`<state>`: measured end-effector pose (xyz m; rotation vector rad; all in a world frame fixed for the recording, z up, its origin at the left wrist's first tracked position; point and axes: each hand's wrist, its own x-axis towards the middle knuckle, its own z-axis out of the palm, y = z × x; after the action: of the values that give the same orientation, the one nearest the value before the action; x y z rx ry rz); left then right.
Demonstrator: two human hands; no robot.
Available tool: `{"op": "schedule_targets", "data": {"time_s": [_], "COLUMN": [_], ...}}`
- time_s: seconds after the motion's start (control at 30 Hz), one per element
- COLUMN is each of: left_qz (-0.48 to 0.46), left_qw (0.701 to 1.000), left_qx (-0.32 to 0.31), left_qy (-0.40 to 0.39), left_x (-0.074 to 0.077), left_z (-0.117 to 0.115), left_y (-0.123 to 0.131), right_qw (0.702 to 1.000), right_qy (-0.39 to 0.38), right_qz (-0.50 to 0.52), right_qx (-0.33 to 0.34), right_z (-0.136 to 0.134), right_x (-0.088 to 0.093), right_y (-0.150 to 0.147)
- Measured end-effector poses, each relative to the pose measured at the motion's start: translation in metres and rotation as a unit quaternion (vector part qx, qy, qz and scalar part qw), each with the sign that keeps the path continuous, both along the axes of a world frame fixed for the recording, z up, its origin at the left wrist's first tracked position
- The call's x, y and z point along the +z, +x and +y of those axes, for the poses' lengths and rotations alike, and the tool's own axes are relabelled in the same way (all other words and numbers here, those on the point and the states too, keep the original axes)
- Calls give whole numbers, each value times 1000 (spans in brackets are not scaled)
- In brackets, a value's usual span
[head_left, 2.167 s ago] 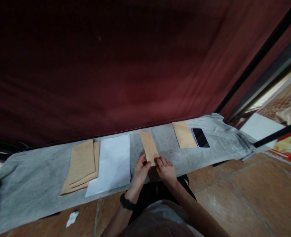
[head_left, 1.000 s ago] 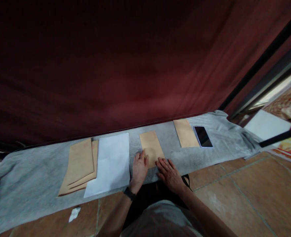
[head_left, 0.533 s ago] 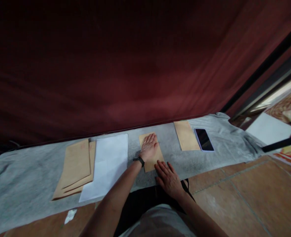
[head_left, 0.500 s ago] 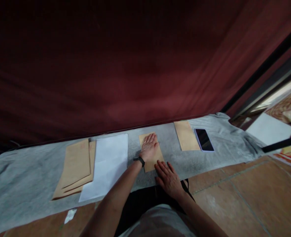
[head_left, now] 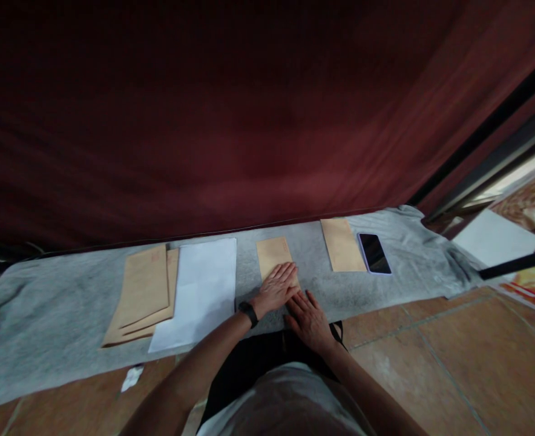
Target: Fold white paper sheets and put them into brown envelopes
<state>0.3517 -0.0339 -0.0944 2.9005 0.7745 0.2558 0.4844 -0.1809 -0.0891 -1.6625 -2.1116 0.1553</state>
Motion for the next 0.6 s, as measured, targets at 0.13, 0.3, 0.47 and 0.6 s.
{"op": "schedule_targets", "data": {"time_s": [0.13,0.3,0.47,0.6], "left_qz": [-6,-1,21,32], "left_qw": [1000,1000,999,999], "left_qx": [-3,-10,-19,-24], "left_qy": [-15,-13,26,35], "left_x": [2,7,9,10], "left_z": [-15,-29,-53,-65], "left_y": [-7,-20,-45,-63], "right_qw": [1000,997,987,987], "right_qy": [4,0,-12,-16], "right_qz": [4,29,129,132], "right_qx": [18,72,97,85], "right_z": [-1,-5,-1,15], "right_x": [-1,-1,-2,-1], "right_y": [2,14,34,43]}}
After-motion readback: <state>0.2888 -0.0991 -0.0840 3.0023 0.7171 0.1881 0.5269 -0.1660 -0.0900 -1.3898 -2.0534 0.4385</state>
